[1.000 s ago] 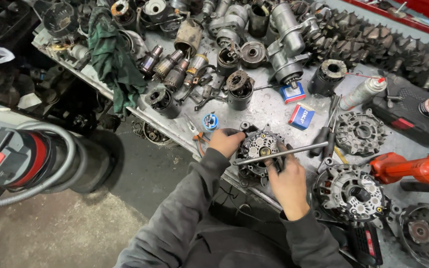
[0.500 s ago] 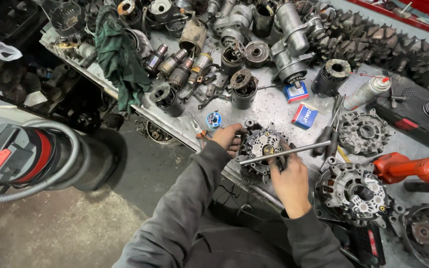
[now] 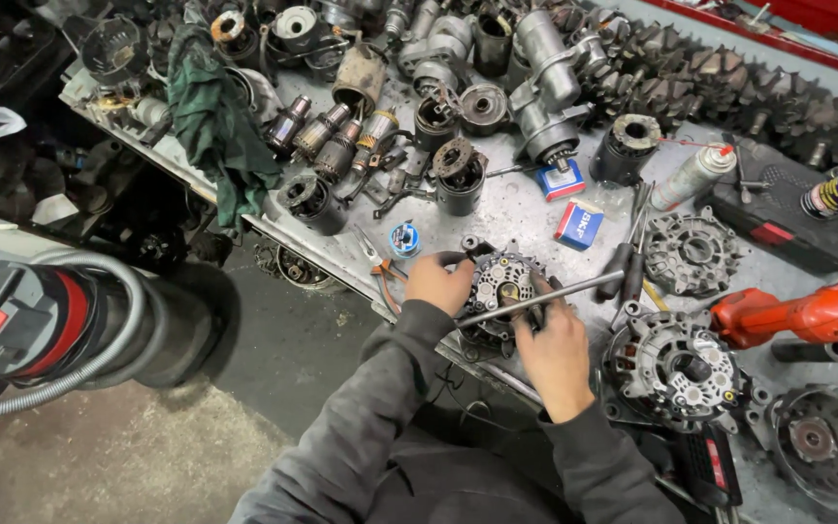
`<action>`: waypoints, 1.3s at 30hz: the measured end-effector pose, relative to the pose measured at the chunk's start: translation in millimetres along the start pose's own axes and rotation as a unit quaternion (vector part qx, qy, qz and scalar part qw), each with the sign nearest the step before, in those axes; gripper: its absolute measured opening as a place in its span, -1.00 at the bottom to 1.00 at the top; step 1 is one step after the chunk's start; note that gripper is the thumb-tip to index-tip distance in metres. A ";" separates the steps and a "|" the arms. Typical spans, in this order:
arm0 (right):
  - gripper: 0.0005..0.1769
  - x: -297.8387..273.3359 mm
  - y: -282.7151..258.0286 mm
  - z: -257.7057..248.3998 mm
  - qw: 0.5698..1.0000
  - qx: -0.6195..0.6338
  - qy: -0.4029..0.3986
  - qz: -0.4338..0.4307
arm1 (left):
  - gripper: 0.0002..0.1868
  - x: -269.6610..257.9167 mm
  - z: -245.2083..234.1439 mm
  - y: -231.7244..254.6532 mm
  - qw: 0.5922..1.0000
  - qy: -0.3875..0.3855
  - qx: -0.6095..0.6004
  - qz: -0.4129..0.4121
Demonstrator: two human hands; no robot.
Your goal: The person wipes a small metal part with a green cloth, then picks up a circular alternator component. They use a hammer to repeatedly strike the component on a workbench cluttered with various engine parts and tools.
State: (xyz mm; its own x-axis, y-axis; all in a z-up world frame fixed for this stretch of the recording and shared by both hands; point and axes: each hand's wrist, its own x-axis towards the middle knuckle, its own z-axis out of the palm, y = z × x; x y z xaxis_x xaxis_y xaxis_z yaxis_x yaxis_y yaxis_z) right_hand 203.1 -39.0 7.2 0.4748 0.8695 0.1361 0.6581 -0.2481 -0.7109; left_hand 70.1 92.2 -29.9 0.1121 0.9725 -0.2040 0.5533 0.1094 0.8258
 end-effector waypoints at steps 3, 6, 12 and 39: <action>-0.38 0.3 -0.6 0.3 1.000 -0.003 0.007 -0.022 | -0.60 -2.5 -1.9 1.4 0.999 -0.008 -0.035 0.009; -0.36 1.2 -4.5 -2.1 1.000 -0.003 -0.002 -0.009 | -0.58 -10.5 -7.8 13.1 1.000 -0.019 0.008 -0.018; -0.36 0.3 -1.7 -0.6 1.000 -0.024 0.003 -0.013 | -0.54 -18.2 -13.5 14.5 0.997 -0.035 0.058 0.029; -0.32 0.5 -1.2 -3.4 0.996 -0.056 -0.061 0.026 | -0.63 4.7 0.5 25.5 0.983 0.039 0.181 0.007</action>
State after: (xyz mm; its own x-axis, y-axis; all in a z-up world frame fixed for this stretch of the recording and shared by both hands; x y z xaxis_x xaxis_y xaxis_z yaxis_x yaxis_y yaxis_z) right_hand 204.5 -39.7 10.5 0.4405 0.8977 0.0120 0.6984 -0.3342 -0.6329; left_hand 85.2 99.4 -10.1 0.0666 0.9877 -0.1417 0.8108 0.0292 0.5846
